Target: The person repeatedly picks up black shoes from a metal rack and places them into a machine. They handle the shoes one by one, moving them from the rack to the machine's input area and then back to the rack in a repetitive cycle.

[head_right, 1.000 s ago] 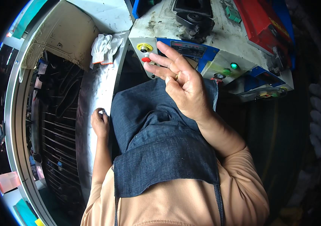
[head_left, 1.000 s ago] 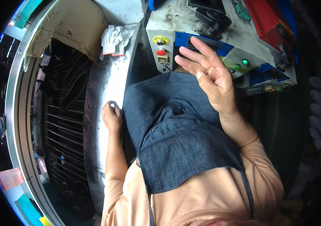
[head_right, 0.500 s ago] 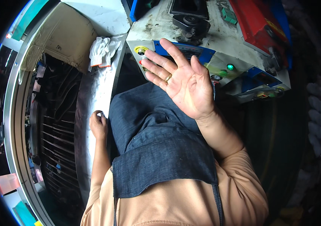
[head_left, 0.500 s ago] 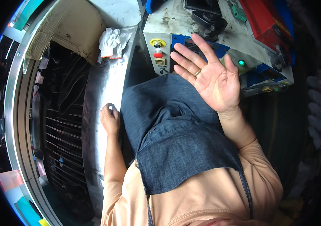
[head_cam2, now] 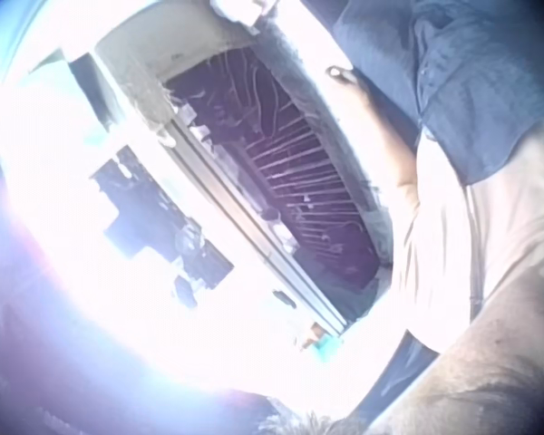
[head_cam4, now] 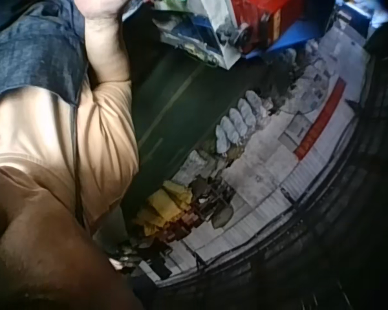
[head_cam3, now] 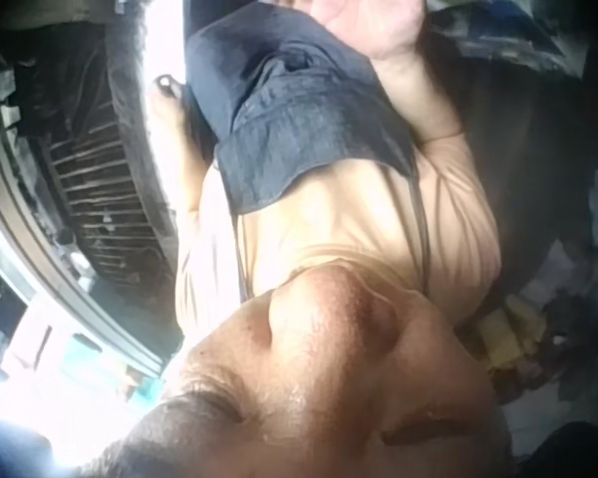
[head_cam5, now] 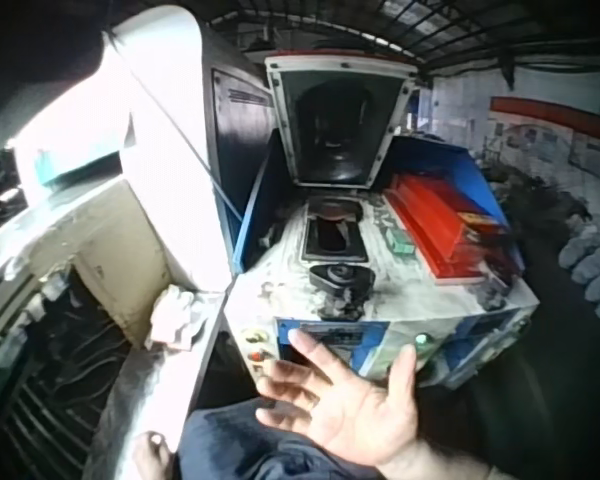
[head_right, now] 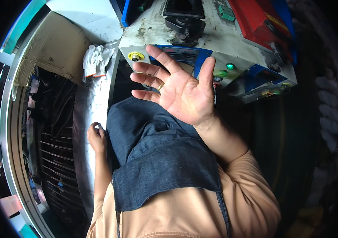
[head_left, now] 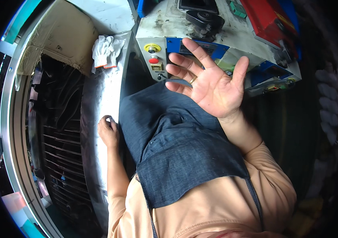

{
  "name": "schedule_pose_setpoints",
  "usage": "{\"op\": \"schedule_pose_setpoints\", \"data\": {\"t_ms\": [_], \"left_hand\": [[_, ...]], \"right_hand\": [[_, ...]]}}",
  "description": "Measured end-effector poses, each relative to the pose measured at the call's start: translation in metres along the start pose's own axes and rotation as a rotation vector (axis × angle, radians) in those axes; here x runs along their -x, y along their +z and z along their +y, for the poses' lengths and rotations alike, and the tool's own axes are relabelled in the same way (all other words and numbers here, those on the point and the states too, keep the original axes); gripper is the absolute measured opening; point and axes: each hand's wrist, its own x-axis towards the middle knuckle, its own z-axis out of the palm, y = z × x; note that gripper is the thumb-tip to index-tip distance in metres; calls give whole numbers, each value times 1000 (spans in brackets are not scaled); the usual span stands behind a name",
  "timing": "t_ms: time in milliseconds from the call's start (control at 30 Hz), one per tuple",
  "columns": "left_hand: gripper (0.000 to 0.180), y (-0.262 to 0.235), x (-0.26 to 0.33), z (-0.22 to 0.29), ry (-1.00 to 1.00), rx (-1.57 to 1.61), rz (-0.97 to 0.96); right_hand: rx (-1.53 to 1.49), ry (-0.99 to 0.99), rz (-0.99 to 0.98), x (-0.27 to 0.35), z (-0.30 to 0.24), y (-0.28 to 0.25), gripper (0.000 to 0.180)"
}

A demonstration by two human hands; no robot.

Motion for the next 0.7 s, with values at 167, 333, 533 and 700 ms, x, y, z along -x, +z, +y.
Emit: {"op": "schedule_pose_setpoints", "data": {"t_ms": [167, 333, 533, 700], "left_hand": [[16, 2, -1, -2, 34, -2, 6], [19, 8, 2, -5, -24, 81, -10], [18, 6, 0, -2, -26, 88, 56], [13, 1, 0, -2, 23, 10, 63]], "right_hand": [[-46, 23, 52, 3, 2, -4, 113], [-52, -18, 0, 1, 7, -16, 95], [-30, 46, 112, 8, -5, -17, 52], [35, 38, 139, 12, -3, -20, 47]]}}
